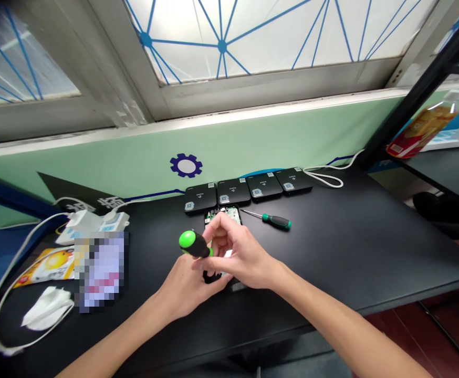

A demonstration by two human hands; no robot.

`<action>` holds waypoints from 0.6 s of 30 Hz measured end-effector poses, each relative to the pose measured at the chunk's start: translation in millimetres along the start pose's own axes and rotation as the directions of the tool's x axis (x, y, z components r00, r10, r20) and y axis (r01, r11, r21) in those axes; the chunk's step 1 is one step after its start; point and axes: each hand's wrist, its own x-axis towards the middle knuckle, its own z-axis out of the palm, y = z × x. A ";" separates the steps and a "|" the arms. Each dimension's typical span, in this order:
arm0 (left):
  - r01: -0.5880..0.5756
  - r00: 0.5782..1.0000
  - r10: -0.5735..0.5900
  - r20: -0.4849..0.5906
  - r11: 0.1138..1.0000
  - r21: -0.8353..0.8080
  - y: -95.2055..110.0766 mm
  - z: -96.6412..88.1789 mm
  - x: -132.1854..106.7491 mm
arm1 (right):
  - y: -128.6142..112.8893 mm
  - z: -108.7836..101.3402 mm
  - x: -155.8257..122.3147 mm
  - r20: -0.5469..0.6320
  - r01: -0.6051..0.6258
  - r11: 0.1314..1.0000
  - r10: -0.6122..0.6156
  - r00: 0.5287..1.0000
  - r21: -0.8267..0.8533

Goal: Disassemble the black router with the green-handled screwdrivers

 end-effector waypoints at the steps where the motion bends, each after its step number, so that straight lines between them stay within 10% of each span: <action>1: -0.003 1.000 0.003 -0.002 1.000 0.013 -0.3 0.5 -0.2 | -0.1 -0.2 0.0 0.006 -0.004 1.000 0.004 1.000 0.011; 12: 0.002 1.000 -0.002 -0.005 1.000 0.019 0.5 0.1 0.4 | -6.8 -5.9 -2.5 0.120 0.016 0.998 -0.008 0.993 -0.065; 18: -0.015 1.000 0.015 -0.014 1.000 0.017 0.4 -1.2 1.1 | -2.4 -2.9 0.0 -0.003 0.017 1.000 -0.017 1.000 0.019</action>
